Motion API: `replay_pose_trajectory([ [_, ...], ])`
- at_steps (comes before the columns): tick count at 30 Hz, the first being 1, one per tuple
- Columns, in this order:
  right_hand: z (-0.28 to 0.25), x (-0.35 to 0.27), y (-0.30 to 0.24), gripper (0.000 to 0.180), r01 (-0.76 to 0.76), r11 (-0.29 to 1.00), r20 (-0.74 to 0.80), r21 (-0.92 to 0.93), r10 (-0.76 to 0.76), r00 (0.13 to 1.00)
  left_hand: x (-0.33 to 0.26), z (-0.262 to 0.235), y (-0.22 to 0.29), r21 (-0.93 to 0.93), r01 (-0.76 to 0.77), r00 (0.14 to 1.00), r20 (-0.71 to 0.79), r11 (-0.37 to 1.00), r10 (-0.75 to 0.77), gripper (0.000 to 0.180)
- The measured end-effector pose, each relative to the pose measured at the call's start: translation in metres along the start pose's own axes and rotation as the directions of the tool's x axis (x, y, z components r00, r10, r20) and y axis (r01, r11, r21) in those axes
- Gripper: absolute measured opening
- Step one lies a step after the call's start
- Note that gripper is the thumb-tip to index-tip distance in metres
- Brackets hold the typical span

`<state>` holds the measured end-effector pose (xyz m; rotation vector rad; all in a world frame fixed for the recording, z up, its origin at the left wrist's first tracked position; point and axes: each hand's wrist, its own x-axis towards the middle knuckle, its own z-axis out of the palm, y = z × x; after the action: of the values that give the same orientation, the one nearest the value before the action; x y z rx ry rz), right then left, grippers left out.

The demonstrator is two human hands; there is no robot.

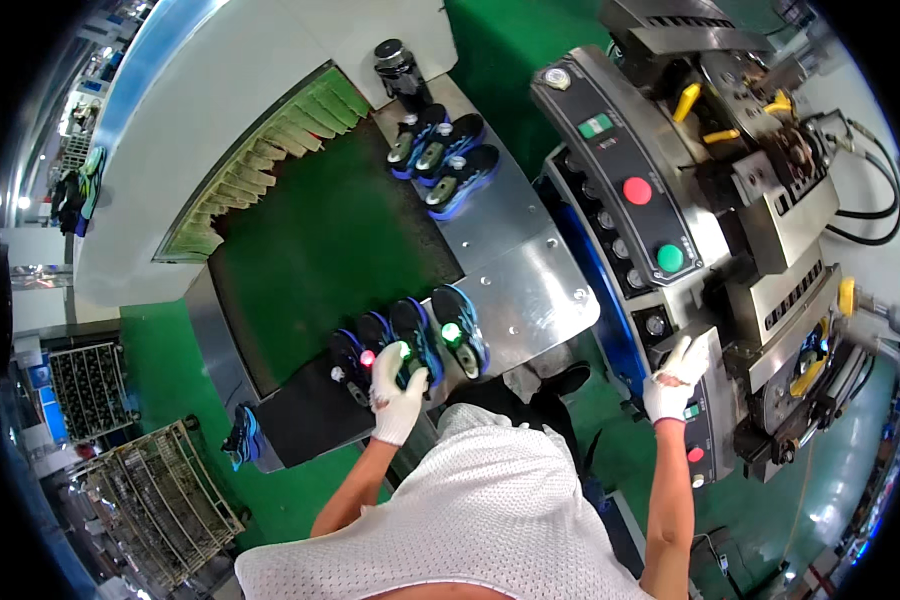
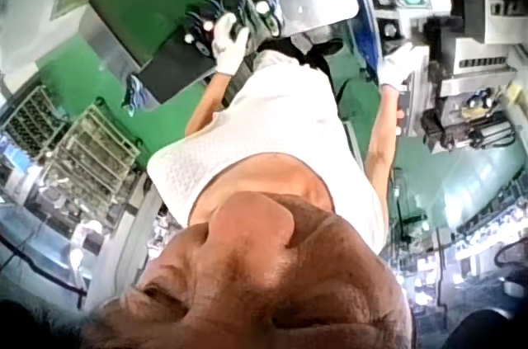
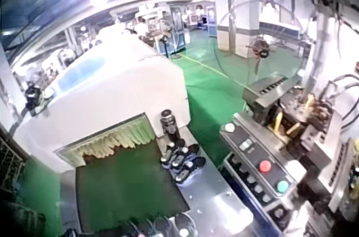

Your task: The person operates a shoe assembly machine in a factory setting. They repeatedly pick up blue and black shoe uppers from a conveyor belt, place them into the machine's mold, and then remove the processed shoes to place them back onto the belt. The person wears white gloves throughout the task.

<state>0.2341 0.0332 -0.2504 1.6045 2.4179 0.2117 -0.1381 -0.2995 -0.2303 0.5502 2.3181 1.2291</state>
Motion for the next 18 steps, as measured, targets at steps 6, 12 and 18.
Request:
replay_pose_trajectory([
  [6,-0.087,-0.018,-0.199,0.105,0.156,0.745,0.325,0.648,-0.456,0.829,0.017,0.029,-0.068,0.019,0.252,0.968,0.001,0.968,-0.252,0.094],
  [12,0.002,-0.040,-0.383,0.059,0.215,0.446,-0.078,0.869,-0.305,0.949,0.053,0.046,-0.090,-0.345,0.188,0.977,-0.032,0.920,-0.212,0.092],
  [18,-0.073,-0.028,-0.307,0.088,-0.370,0.322,0.461,0.871,-0.282,0.841,0.097,-0.002,0.020,0.382,0.292,0.933,0.089,0.877,-0.349,0.083],
])
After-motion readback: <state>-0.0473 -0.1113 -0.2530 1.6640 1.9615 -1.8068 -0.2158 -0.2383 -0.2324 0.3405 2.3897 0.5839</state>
